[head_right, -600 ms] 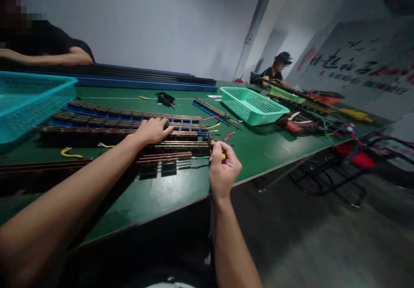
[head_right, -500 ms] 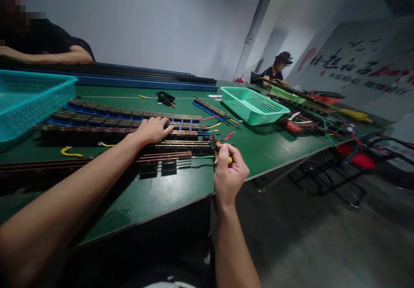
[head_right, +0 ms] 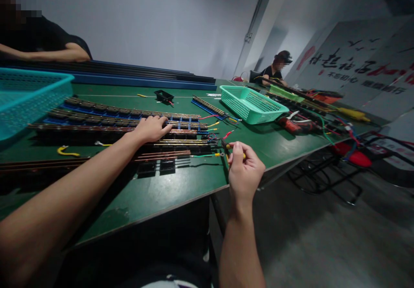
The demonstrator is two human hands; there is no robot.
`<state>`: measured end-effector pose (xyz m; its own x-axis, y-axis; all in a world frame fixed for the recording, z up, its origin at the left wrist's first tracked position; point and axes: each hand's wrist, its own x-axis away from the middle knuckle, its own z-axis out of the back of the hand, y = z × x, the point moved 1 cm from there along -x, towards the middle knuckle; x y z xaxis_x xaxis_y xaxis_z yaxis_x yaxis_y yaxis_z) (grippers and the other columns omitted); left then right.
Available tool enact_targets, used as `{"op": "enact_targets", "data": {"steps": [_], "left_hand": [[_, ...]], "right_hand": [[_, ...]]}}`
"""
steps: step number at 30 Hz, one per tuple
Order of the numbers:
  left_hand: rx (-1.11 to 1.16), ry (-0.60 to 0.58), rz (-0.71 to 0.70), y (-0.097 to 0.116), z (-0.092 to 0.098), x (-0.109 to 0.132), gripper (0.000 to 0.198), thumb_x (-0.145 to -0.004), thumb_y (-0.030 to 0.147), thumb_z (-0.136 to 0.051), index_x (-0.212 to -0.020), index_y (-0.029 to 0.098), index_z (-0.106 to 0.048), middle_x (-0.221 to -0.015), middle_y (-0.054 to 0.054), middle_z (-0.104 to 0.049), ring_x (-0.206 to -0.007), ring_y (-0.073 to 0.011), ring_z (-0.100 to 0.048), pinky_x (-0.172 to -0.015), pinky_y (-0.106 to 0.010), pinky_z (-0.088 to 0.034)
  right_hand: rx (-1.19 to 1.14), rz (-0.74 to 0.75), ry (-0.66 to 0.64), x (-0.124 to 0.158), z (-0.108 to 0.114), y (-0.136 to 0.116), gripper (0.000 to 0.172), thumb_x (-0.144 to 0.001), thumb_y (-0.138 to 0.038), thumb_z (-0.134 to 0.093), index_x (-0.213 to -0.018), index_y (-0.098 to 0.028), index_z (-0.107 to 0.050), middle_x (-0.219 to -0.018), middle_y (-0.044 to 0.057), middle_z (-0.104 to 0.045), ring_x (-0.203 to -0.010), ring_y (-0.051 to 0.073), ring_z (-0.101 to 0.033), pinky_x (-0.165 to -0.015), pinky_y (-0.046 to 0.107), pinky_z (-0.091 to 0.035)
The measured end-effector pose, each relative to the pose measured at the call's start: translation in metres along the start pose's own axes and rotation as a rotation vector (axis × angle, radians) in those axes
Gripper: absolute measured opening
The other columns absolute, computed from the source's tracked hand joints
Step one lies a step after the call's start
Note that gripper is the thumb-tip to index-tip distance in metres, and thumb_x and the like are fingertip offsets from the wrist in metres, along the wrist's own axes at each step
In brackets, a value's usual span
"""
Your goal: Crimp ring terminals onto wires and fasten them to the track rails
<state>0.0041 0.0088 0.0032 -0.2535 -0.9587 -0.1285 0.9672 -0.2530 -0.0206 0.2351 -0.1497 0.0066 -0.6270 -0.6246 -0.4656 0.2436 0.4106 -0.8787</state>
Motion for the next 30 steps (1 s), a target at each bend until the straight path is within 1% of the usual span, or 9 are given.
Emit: {"op": "enact_targets", "data": {"steps": [5, 8, 11, 14, 21, 24, 26, 28, 30], "left_hand": [[0.001, 0.009, -0.003, -0.001, -0.002, -0.001, 0.062, -0.09, 0.054, -0.022, -0.128, 0.014, -0.05, -0.127, -0.019, -0.055, -0.115, -0.0357, -0.05, -0.09, -0.049, -0.038], [0.002, 0.021, -0.01, -0.001, -0.002, -0.001, 0.062, -0.09, 0.054, -0.022, -0.127, 0.013, -0.05, -0.127, -0.019, -0.054, -0.115, -0.0358, -0.05, -0.09, -0.049, -0.039], [0.005, 0.033, -0.016, -0.001, -0.003, -0.001, 0.062, -0.09, 0.054, -0.022, -0.127, 0.013, -0.05, -0.126, -0.019, -0.055, -0.114, -0.036, -0.05, -0.09, -0.05, -0.039], [0.008, 0.034, -0.017, -0.001, -0.003, 0.0, 0.062, -0.09, 0.054, -0.022, -0.126, 0.013, -0.051, -0.125, -0.019, -0.056, -0.114, -0.0362, -0.05, -0.089, -0.05, -0.039], [0.009, 0.032, -0.014, 0.0, -0.002, 0.0, 0.062, -0.09, 0.055, -0.021, -0.126, 0.014, -0.05, -0.126, -0.018, -0.055, -0.114, -0.0343, -0.051, -0.09, -0.048, -0.039], [0.011, 0.033, -0.015, 0.0, -0.002, 0.001, 0.062, -0.09, 0.056, -0.022, -0.127, 0.015, -0.05, -0.126, -0.018, -0.055, -0.114, -0.0343, -0.05, -0.091, -0.048, -0.039], [0.012, 0.025, -0.01, 0.0, -0.002, 0.001, 0.061, -0.09, 0.056, -0.022, -0.127, 0.015, -0.05, -0.127, -0.018, -0.054, -0.115, -0.0338, -0.05, -0.092, -0.048, -0.038], [0.013, 0.019, -0.01, 0.0, -0.001, 0.001, 0.061, -0.09, 0.056, -0.022, -0.127, 0.015, -0.05, -0.128, -0.018, -0.054, -0.116, -0.0337, -0.049, -0.092, -0.048, -0.038], [0.017, 0.017, -0.014, 0.0, 0.0, 0.002, 0.061, -0.09, 0.056, -0.022, -0.127, 0.015, -0.05, -0.128, -0.018, -0.054, -0.116, -0.0342, -0.049, -0.092, -0.048, -0.037]], "right_hand": [[0.042, 0.006, -0.054, -0.007, -0.008, 0.019, 0.032, -0.081, -0.044, -0.056, -0.079, -0.014, -0.066, -0.049, -0.006, -0.044, -0.04, 0.005, -0.035, -0.042, 0.02, -0.03], [0.209, 0.092, -0.109, -0.007, -0.012, 0.022, 0.03, -0.081, -0.041, -0.055, -0.075, -0.014, -0.068, -0.052, -0.003, -0.05, -0.046, 0.007, -0.042, -0.048, 0.02, -0.034], [0.425, 0.236, -0.256, -0.004, -0.016, 0.014, 0.027, -0.081, -0.035, -0.055, -0.072, -0.014, -0.069, -0.055, -0.002, -0.054, -0.051, 0.008, -0.047, -0.052, 0.02, -0.035], [0.554, 0.359, -0.389, -0.002, -0.02, 0.006, 0.025, -0.082, -0.031, -0.054, -0.069, -0.016, -0.069, -0.053, -0.003, -0.054, -0.048, 0.007, -0.049, -0.052, 0.019, -0.034], [0.636, 0.509, -0.594, -0.001, -0.021, 0.008, 0.021, -0.08, -0.024, -0.054, -0.068, -0.017, -0.069, -0.06, -0.001, -0.064, -0.052, 0.008, -0.056, -0.056, 0.018, -0.037], [0.615, 0.475, -0.595, 0.001, -0.021, 0.008, 0.021, -0.08, -0.025, -0.054, -0.069, -0.017, -0.07, -0.06, 0.0, -0.063, -0.053, 0.008, -0.056, -0.056, 0.018, -0.037], [0.573, 0.41, -0.551, 0.002, -0.021, 0.009, 0.023, -0.08, -0.028, -0.054, -0.07, -0.016, -0.07, -0.057, -0.001, -0.061, -0.05, 0.008, -0.053, -0.054, 0.018, -0.037], [0.5, 0.319, -0.454, 0.003, -0.02, 0.012, 0.025, -0.08, -0.032, -0.054, -0.071, -0.015, -0.07, -0.056, -0.001, -0.059, -0.049, 0.008, -0.05, -0.052, 0.019, -0.037], [0.384, 0.213, -0.311, 0.003, -0.019, 0.017, 0.026, -0.08, -0.036, -0.055, -0.074, -0.014, -0.069, -0.056, -0.002, -0.057, -0.049, 0.008, -0.048, -0.05, 0.02, -0.037]]}}
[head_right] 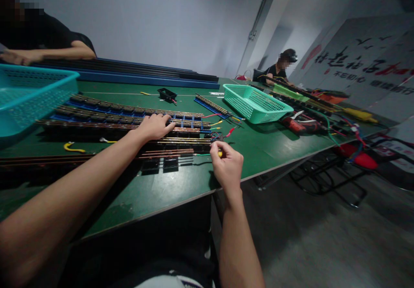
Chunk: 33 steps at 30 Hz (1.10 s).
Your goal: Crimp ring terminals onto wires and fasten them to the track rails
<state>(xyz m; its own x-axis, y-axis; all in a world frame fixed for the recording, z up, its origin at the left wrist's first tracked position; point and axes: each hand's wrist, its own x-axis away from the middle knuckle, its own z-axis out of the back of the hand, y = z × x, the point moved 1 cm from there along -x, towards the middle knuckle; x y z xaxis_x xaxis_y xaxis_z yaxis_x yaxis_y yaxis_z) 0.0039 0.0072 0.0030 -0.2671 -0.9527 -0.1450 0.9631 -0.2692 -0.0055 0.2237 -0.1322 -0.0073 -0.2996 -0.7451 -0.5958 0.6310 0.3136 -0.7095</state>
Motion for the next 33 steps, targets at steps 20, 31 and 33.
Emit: {"op": "enact_targets", "data": {"steps": [20, 31, 33], "left_hand": [[-0.018, -0.008, -0.001, 0.001, 0.001, 0.0, 0.059, -0.091, 0.051, -0.022, -0.127, 0.014, -0.049, -0.129, -0.019, -0.053, -0.116, -0.0346, -0.049, -0.092, -0.048, -0.038], [0.003, -0.043, 0.007, 0.0, 0.001, -0.002, 0.061, -0.09, 0.055, -0.022, -0.129, 0.016, -0.048, -0.13, -0.018, -0.053, -0.118, -0.0345, -0.048, -0.093, -0.049, -0.037], [0.005, -0.041, 0.009, 0.0, 0.0, -0.002, 0.06, -0.09, 0.055, -0.022, -0.129, 0.016, -0.048, -0.131, -0.017, -0.052, -0.118, -0.0345, -0.047, -0.094, -0.049, -0.036]], "right_hand": [[-0.622, -0.347, 0.186, 0.001, 0.01, 0.014, 0.025, -0.076, -0.042, -0.062, -0.083, -0.018, -0.058, -0.051, -0.01, -0.042, -0.035, 0.002, -0.028, -0.033, 0.015, -0.022], [-0.418, -0.2, 0.215, 0.048, 0.046, -0.044, 0.017, -0.076, -0.032, -0.066, -0.086, -0.018, -0.067, -0.054, -0.004, -0.045, -0.043, 0.005, -0.036, -0.038, 0.018, -0.027], [-0.497, -0.277, 0.155, 0.058, 0.047, -0.05, 0.017, -0.077, -0.032, -0.066, -0.085, -0.017, -0.066, -0.051, -0.005, -0.042, -0.041, 0.005, -0.034, -0.037, 0.018, -0.023]]}}
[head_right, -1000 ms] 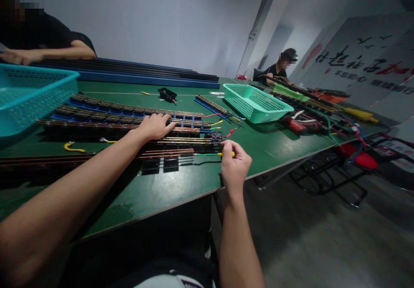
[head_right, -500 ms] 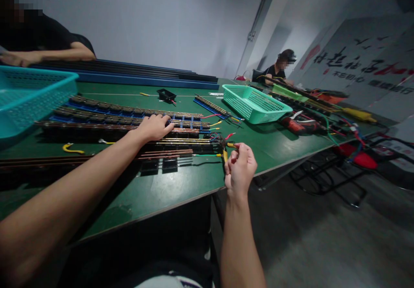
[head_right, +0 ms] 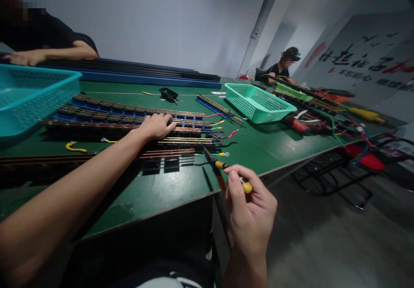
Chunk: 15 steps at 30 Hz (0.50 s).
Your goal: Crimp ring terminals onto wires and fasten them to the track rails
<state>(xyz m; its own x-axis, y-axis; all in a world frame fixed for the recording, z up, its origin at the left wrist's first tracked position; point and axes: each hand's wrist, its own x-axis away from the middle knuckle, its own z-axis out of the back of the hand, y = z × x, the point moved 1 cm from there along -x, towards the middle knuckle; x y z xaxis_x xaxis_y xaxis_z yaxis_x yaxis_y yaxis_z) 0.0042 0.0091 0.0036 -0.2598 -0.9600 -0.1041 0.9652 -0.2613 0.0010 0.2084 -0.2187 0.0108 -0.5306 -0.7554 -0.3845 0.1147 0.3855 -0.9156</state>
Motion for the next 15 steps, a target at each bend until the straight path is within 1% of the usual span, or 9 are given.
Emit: {"op": "enact_targets", "data": {"steps": [3, 5, 7, 9, 11, 13, 15], "left_hand": [[-0.002, 0.011, -0.001, 0.0, -0.001, 0.0, 0.06, -0.09, 0.054, -0.022, -0.128, 0.016, -0.049, -0.13, -0.018, -0.052, -0.118, -0.035, -0.047, -0.093, -0.05, -0.036], [-0.004, 0.013, -0.005, 0.0, -0.001, -0.001, 0.06, -0.09, 0.053, -0.022, -0.128, 0.015, -0.05, -0.13, -0.018, -0.053, -0.118, -0.0355, -0.048, -0.093, -0.05, -0.037], [-0.001, 0.012, -0.008, 0.0, -0.001, -0.001, 0.061, -0.09, 0.054, -0.023, -0.128, 0.014, -0.05, -0.13, -0.019, -0.052, -0.117, -0.036, -0.048, -0.092, -0.05, -0.037], [0.003, 0.01, -0.003, 0.0, -0.001, -0.001, 0.062, -0.09, 0.054, -0.023, -0.128, 0.014, -0.049, -0.13, -0.019, -0.052, -0.117, -0.0359, -0.048, -0.093, -0.05, -0.037], [0.008, 0.011, 0.002, 0.0, -0.001, 0.0, 0.061, -0.09, 0.055, -0.023, -0.129, 0.015, -0.049, -0.131, -0.018, -0.052, -0.118, -0.0351, -0.047, -0.093, -0.05, -0.036], [0.009, 0.009, 0.002, 0.0, 0.0, 0.0, 0.061, -0.09, 0.055, -0.023, -0.13, 0.015, -0.048, -0.131, -0.018, -0.052, -0.119, -0.0345, -0.047, -0.094, -0.049, -0.036], [0.007, 0.004, 0.001, 0.0, 0.0, 0.0, 0.062, -0.09, 0.055, -0.023, -0.13, 0.015, -0.048, -0.132, -0.018, -0.052, -0.119, -0.0344, -0.047, -0.094, -0.049, -0.036]], "right_hand": [[-0.018, -0.097, -0.053, 0.008, -0.001, 0.004, 0.017, -0.077, -0.033, -0.066, -0.086, -0.017, -0.066, -0.049, -0.005, -0.041, -0.04, 0.005, -0.032, -0.036, 0.018, -0.021], [-0.008, -0.114, -0.044, 0.007, -0.003, 0.01, 0.018, -0.077, -0.033, -0.066, -0.087, -0.018, -0.066, -0.049, -0.006, -0.041, -0.039, 0.005, -0.032, -0.036, 0.017, -0.022], [0.03, -0.097, -0.031, 0.006, -0.006, 0.017, 0.018, -0.077, -0.034, -0.065, -0.086, -0.018, -0.067, -0.049, -0.006, -0.043, -0.039, 0.005, -0.033, -0.036, 0.017, -0.024], [0.108, -0.039, -0.04, 0.005, -0.009, 0.022, 0.017, -0.078, -0.033, -0.064, -0.081, -0.017, -0.068, -0.05, -0.004, -0.049, -0.041, 0.006, -0.039, -0.038, 0.018, -0.03], [0.216, 0.057, -0.086, 0.006, -0.011, 0.024, 0.016, -0.08, -0.031, -0.062, -0.074, -0.017, -0.068, -0.055, -0.002, -0.056, -0.047, 0.009, -0.049, -0.045, 0.02, -0.038], [0.327, 0.187, -0.215, 0.008, -0.014, 0.023, 0.014, -0.079, -0.026, -0.062, -0.069, -0.018, -0.067, -0.059, 0.0, -0.062, -0.053, 0.011, -0.056, -0.051, 0.022, -0.043], [0.423, 0.329, -0.382, 0.011, -0.017, 0.02, 0.01, -0.077, -0.02, -0.064, -0.068, -0.019, -0.067, -0.061, -0.002, -0.064, -0.053, 0.01, -0.058, -0.053, 0.021, -0.044]]}}
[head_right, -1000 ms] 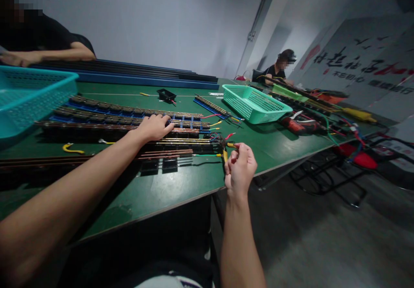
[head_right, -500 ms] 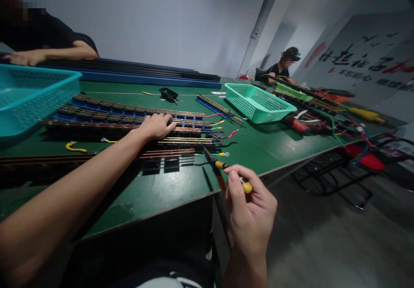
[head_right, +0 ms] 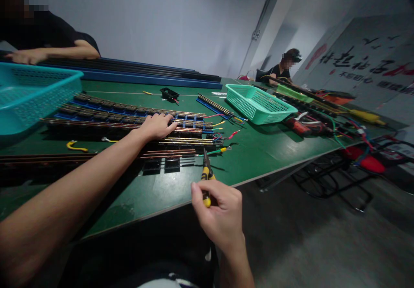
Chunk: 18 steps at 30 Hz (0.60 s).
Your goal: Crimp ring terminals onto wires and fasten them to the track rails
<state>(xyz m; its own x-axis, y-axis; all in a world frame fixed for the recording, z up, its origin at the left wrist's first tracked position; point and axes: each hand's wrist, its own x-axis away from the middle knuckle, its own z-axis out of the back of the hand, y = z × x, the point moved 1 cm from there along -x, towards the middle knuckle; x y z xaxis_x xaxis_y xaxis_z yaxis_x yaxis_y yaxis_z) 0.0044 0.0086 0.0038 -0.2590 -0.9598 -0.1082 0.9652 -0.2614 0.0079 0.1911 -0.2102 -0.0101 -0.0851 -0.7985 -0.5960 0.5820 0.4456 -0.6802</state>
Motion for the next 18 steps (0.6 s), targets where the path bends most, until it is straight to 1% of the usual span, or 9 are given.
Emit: {"op": "enact_targets", "data": {"steps": [2, 3, 7, 10, 12, 13, 15, 18], "left_hand": [[-0.005, -0.003, 0.002, 0.0, 0.0, 0.0, 0.061, -0.09, 0.054, -0.023, -0.13, 0.015, -0.048, -0.132, -0.018, -0.052, -0.119, -0.0346, -0.047, -0.094, -0.049, -0.037], [-0.007, 0.0, 0.004, 0.0, 0.0, 0.0, 0.061, -0.09, 0.054, -0.023, -0.13, 0.015, -0.048, -0.131, -0.018, -0.052, -0.118, -0.0347, -0.047, -0.093, -0.049, -0.037], [-0.009, 0.014, -0.006, 0.0, 0.0, 0.001, 0.061, -0.09, 0.054, -0.023, -0.129, 0.015, -0.049, -0.13, -0.018, -0.053, -0.117, -0.0343, -0.048, -0.093, -0.049, -0.037], [-0.008, 0.027, -0.015, 0.0, -0.001, 0.001, 0.061, -0.09, 0.054, -0.022, -0.128, 0.014, -0.049, -0.129, -0.018, -0.053, -0.116, -0.0349, -0.049, -0.092, -0.05, -0.038], [-0.008, 0.026, -0.012, 0.0, 0.0, 0.001, 0.061, -0.09, 0.054, -0.022, -0.128, 0.014, -0.049, -0.129, -0.019, -0.053, -0.117, -0.0352, -0.048, -0.092, -0.05, -0.038], [-0.008, 0.02, -0.009, 0.0, 0.0, 0.001, 0.061, -0.09, 0.054, -0.022, -0.128, 0.014, -0.049, -0.13, -0.018, -0.053, -0.117, -0.0351, -0.048, -0.093, -0.05, -0.038], [-0.006, 0.006, -0.003, 0.0, 0.0, 0.001, 0.061, -0.09, 0.054, -0.022, -0.129, 0.015, -0.048, -0.131, -0.018, -0.052, -0.118, -0.0346, -0.048, -0.093, -0.05, -0.037], [-0.002, 0.008, -0.006, 0.0, 0.0, 0.0, 0.061, -0.09, 0.054, -0.022, -0.129, 0.015, -0.048, -0.131, -0.018, -0.052, -0.118, -0.0347, -0.048, -0.093, -0.049, -0.037]], "right_hand": [[0.066, 0.116, -0.103, 0.0, -0.002, -0.004, 0.007, -0.075, -0.017, -0.064, -0.069, -0.02, -0.066, -0.06, -0.003, -0.064, -0.05, 0.009, -0.057, -0.052, 0.02, -0.043], [0.084, 0.147, -0.12, -0.001, -0.002, -0.005, 0.006, -0.075, -0.016, -0.064, -0.07, -0.02, -0.065, -0.06, -0.004, -0.064, -0.05, 0.008, -0.057, -0.052, 0.02, -0.043], [0.126, 0.171, -0.158, -0.002, -0.002, -0.004, 0.006, -0.076, -0.016, -0.063, -0.071, -0.019, -0.064, -0.06, -0.003, -0.064, -0.05, 0.008, -0.057, -0.052, 0.019, -0.041], [0.17, 0.192, -0.265, -0.002, 0.0, -0.002, 0.008, -0.078, -0.018, -0.062, -0.071, -0.019, -0.065, -0.058, -0.003, -0.062, -0.048, 0.008, -0.054, -0.051, 0.02, -0.038], [0.171, 0.193, -0.306, -0.001, 0.001, -0.001, 0.008, -0.078, -0.019, -0.061, -0.071, -0.02, -0.065, -0.058, -0.003, -0.061, -0.049, 0.008, -0.054, -0.051, 0.02, -0.037], [0.154, 0.181, -0.297, -0.001, 0.002, 0.0, 0.008, -0.078, -0.019, -0.061, -0.071, -0.02, -0.065, -0.058, -0.003, -0.061, -0.049, 0.008, -0.054, -0.051, 0.02, -0.038], [0.088, 0.116, -0.223, -0.001, 0.003, 0.001, 0.008, -0.078, -0.019, -0.062, -0.07, -0.019, -0.064, -0.06, -0.003, -0.061, -0.05, 0.007, -0.052, -0.052, 0.02, -0.039], [-0.051, -0.076, -0.026, 0.001, 0.004, 0.006, 0.012, -0.08, -0.023, -0.061, -0.069, -0.018, -0.064, -0.061, -0.002, -0.059, -0.053, 0.008, -0.05, -0.052, 0.02, -0.039]]}}
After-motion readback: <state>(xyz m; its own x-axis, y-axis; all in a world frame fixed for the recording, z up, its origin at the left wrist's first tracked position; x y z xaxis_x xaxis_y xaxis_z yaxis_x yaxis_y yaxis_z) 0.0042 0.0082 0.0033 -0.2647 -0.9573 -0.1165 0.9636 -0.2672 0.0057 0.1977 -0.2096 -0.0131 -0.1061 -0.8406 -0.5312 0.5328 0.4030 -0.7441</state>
